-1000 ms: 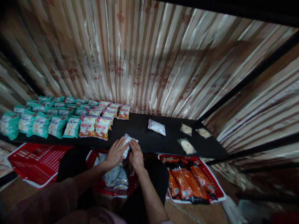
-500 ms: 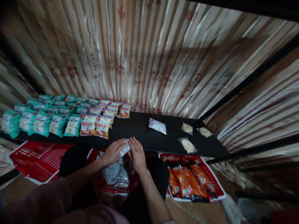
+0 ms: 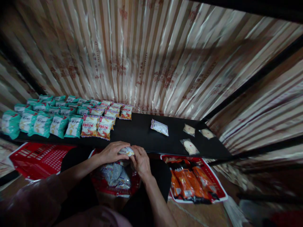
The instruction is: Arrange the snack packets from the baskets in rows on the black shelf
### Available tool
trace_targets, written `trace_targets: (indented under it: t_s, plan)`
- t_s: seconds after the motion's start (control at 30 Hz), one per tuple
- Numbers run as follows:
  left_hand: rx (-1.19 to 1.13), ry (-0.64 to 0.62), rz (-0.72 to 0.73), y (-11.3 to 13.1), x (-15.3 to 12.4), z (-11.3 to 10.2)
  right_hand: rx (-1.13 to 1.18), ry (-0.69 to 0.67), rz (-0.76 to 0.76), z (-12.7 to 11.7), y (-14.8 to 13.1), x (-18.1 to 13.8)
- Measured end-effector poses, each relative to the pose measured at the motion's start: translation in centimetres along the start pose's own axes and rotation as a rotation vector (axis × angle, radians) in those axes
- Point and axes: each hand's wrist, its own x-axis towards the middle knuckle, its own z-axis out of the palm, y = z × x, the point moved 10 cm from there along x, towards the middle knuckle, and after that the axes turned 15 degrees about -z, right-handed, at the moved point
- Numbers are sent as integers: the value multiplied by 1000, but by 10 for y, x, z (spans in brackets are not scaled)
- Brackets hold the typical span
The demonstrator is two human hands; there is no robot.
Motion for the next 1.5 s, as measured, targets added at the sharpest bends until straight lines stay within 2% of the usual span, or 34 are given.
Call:
trace_targets:
  t_s: [0.23, 0.47, 0.63, 0.73, 0.87, 1.0, 1.23, 1.5]
  plan:
    - [-80, -206, -130, 0, 10, -5, 164, 61, 123, 5, 3, -13]
    - [-244, -284, -200, -12, 15, -9, 496, 146, 372, 15, 15, -28]
    - [-517, -274, -288, -28, 16, -6, 700, 264, 540, 17, 18, -35]
    - [-714, -215, -360, -37, 15, -3, 779, 314, 620, 19, 18, -37]
    - [-952, -130, -478, -48, 10, 6, 839, 342, 682, 24, 16, -38]
    - [-1127, -142, -563, -49, 4, 22, 871, 374, 722, 31, 16, -41]
    - [-1244, -136, -562, -47, 1, 36, 934, 414, 794, 45, 23, -49]
    - [-1212, -141, -592, -54, -7, 47, 1042, 480, 847, 60, 37, -55]
